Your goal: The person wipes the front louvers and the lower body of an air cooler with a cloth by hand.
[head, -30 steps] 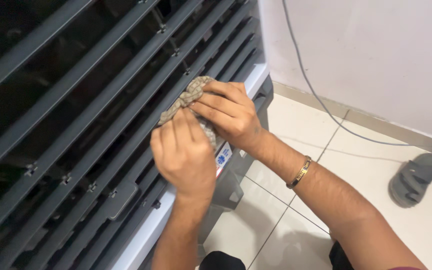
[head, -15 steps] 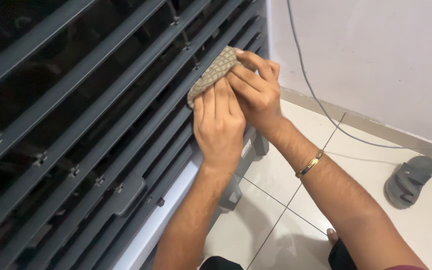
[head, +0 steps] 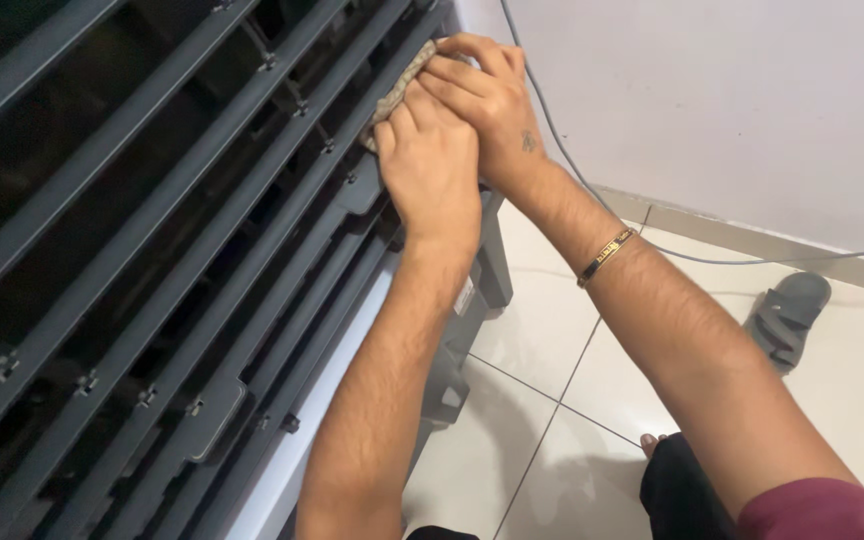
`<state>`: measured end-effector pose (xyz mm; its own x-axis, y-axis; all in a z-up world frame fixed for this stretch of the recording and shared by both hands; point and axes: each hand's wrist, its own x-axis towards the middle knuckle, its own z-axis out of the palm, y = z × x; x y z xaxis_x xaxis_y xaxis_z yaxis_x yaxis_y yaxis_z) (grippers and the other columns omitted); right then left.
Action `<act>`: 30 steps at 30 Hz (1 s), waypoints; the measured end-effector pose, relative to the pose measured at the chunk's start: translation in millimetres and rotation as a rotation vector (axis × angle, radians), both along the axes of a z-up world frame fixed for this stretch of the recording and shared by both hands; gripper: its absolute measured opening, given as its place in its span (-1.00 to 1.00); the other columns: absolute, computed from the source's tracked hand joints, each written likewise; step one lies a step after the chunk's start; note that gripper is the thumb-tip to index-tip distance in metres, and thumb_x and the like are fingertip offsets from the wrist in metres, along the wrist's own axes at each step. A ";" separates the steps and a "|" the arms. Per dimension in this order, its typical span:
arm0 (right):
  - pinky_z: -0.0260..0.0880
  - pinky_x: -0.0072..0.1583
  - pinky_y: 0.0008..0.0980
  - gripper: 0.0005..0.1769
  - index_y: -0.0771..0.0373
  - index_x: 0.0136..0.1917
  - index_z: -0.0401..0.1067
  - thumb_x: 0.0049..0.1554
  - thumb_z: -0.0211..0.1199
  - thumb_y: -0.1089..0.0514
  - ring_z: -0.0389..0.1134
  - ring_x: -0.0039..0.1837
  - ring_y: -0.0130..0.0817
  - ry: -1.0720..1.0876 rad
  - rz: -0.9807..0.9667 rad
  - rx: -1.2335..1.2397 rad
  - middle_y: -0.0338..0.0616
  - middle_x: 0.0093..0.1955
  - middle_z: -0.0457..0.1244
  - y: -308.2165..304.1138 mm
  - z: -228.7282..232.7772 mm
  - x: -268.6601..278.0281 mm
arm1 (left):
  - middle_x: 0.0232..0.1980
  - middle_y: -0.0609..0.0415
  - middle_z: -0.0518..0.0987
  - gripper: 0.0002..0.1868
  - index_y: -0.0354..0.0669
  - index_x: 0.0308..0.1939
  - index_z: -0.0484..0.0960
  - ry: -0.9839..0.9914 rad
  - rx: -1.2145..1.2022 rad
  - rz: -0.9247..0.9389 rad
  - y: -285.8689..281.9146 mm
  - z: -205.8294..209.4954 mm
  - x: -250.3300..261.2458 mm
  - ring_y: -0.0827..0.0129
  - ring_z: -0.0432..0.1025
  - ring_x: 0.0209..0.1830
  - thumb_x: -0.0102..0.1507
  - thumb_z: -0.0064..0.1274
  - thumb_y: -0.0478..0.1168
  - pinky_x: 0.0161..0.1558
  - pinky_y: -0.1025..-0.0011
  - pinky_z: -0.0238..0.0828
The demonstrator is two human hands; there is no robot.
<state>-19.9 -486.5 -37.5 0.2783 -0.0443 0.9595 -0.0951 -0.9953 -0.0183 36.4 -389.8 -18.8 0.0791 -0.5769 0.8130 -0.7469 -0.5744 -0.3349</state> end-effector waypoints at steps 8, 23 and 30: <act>0.21 0.32 -0.11 -0.70 0.28 0.15 0.60 0.14 0.39 0.20 0.30 0.39 -0.15 0.012 -0.048 -0.055 -0.15 0.22 0.41 -12.6 -5.7 2.7 | -0.11 0.06 0.60 -0.83 -0.20 -0.12 0.71 -0.010 0.086 0.044 1.6 13.5 -1.3 0.30 0.49 -0.05 0.23 0.13 -0.28 0.02 0.38 0.38; 0.27 0.34 -0.12 -0.69 0.29 0.16 0.56 0.14 0.36 0.22 0.32 0.40 -0.13 0.033 0.059 0.022 -0.11 0.24 0.37 -12.3 -0.7 -2.6 | -0.04 0.05 0.58 -0.66 -0.30 -0.02 0.72 -0.130 0.111 0.117 -4.6 10.6 -4.2 0.32 0.43 -0.03 0.21 0.06 -0.21 -0.03 0.42 0.33; 0.32 0.32 -0.14 -0.74 0.30 0.11 0.58 0.13 0.37 0.22 0.33 0.38 -0.12 0.000 0.140 0.065 -0.14 0.17 0.39 28.1 -10.3 -4.7 | -0.06 0.05 0.58 -0.73 -0.26 -0.08 0.72 -0.024 0.229 0.179 50.8 18.7 -28.7 0.31 0.43 -0.01 0.20 0.07 -0.23 0.01 0.40 0.32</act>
